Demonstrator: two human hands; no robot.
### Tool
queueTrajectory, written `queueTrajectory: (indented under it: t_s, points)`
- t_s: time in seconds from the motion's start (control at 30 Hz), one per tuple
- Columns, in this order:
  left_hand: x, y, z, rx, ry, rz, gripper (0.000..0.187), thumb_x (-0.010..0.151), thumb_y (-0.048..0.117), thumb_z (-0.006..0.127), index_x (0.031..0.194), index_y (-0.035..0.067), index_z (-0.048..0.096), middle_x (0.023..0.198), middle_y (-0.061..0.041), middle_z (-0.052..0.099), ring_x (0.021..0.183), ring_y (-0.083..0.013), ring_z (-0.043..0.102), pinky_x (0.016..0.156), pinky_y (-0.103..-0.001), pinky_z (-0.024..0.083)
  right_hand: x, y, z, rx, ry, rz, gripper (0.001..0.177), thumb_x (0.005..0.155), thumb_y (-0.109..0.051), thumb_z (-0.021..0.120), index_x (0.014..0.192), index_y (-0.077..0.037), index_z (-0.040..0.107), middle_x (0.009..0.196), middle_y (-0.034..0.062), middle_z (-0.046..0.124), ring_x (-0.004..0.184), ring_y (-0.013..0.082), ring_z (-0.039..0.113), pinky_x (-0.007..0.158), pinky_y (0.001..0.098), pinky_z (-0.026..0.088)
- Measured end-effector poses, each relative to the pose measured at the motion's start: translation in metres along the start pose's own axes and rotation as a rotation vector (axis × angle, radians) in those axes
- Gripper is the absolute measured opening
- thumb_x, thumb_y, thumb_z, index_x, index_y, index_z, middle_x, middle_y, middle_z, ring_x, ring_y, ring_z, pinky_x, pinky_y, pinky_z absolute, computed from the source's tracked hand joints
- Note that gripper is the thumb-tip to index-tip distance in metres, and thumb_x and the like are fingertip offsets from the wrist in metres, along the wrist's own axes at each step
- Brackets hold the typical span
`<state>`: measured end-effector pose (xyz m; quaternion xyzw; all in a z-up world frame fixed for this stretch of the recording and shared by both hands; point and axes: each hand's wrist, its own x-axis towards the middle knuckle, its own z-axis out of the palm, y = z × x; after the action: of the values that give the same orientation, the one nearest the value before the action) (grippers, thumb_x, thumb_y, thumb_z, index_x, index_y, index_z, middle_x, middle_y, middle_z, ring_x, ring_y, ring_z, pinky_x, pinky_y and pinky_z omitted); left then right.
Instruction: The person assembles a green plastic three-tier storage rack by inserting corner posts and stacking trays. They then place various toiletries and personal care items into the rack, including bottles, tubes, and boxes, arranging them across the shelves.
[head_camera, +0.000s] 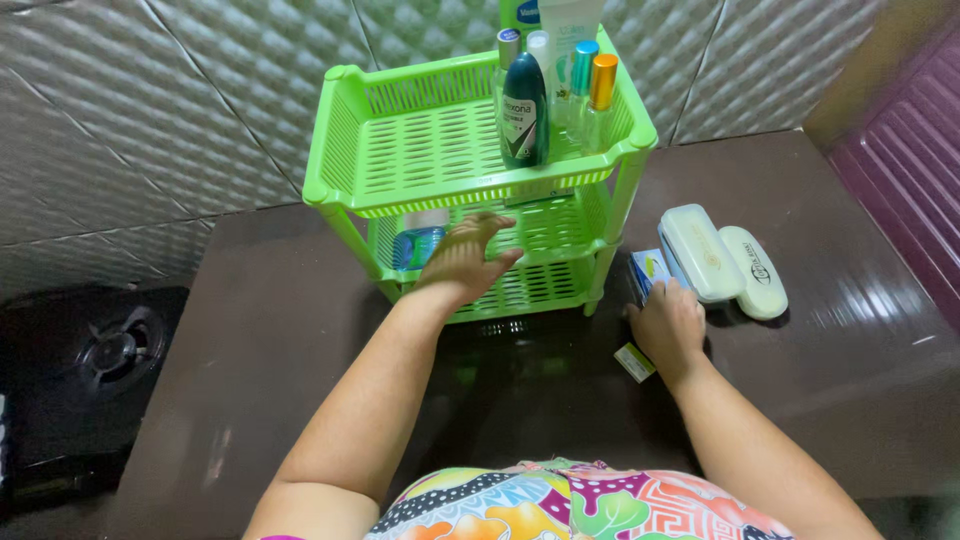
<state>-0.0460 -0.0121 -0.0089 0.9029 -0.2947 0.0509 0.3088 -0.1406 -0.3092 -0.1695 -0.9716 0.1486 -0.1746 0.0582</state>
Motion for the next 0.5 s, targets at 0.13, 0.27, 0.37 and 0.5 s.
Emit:
queueTrajectory:
  t_s: [0.13,0.27,0.37,0.5]
  points:
    - [-0.013,-0.004,-0.003,-0.085,-0.035,-0.022,0.049,0.091,0.037,0.07,0.133,0.011,0.065,0.137,-0.013,0.064,0.13,-0.031,0.057,0.109,-0.04,0.044,0.0,0.008,0.011,-0.029,0.001,0.027,0.044,0.08,-0.036,0.081,0.11,-0.009,0.064,0.117,0.0194,0.061,0.108,0.0406,0.061,0.085,0.0522,0.053]
    - [-0.013,-0.008,0.0,-0.081,0.01,0.01,0.045,0.092,0.034,0.069,0.128,0.008,0.069,0.134,-0.014,0.066,0.129,-0.0308,0.059,0.109,-0.04,0.044,0.007,0.015,0.014,0.036,-0.083,0.029,0.046,0.082,-0.034,0.08,0.114,-0.007,0.061,0.11,0.0198,0.064,0.108,0.0433,0.062,0.085,0.0546,0.056]
    - [-0.014,-0.009,0.001,-0.081,0.001,-0.018,0.045,0.092,0.034,0.069,0.127,0.007,0.069,0.133,-0.015,0.067,0.127,-0.0306,0.06,0.108,-0.04,0.045,0.007,0.016,0.013,0.095,-0.092,0.035,0.043,0.082,-0.026,0.078,0.116,-0.007,0.061,0.109,0.0226,0.065,0.108,0.046,0.062,0.084,0.0557,0.056]
    - [-0.015,-0.008,0.0,-0.096,0.007,-0.027,0.045,0.092,0.033,0.068,0.127,0.006,0.068,0.131,-0.016,0.067,0.125,-0.0307,0.062,0.107,-0.039,0.047,0.011,0.02,0.012,0.178,-0.148,0.105,0.043,0.083,-0.023,0.076,0.119,-0.005,0.06,0.107,0.0258,0.069,0.106,0.0474,0.064,0.09,0.0544,0.055]
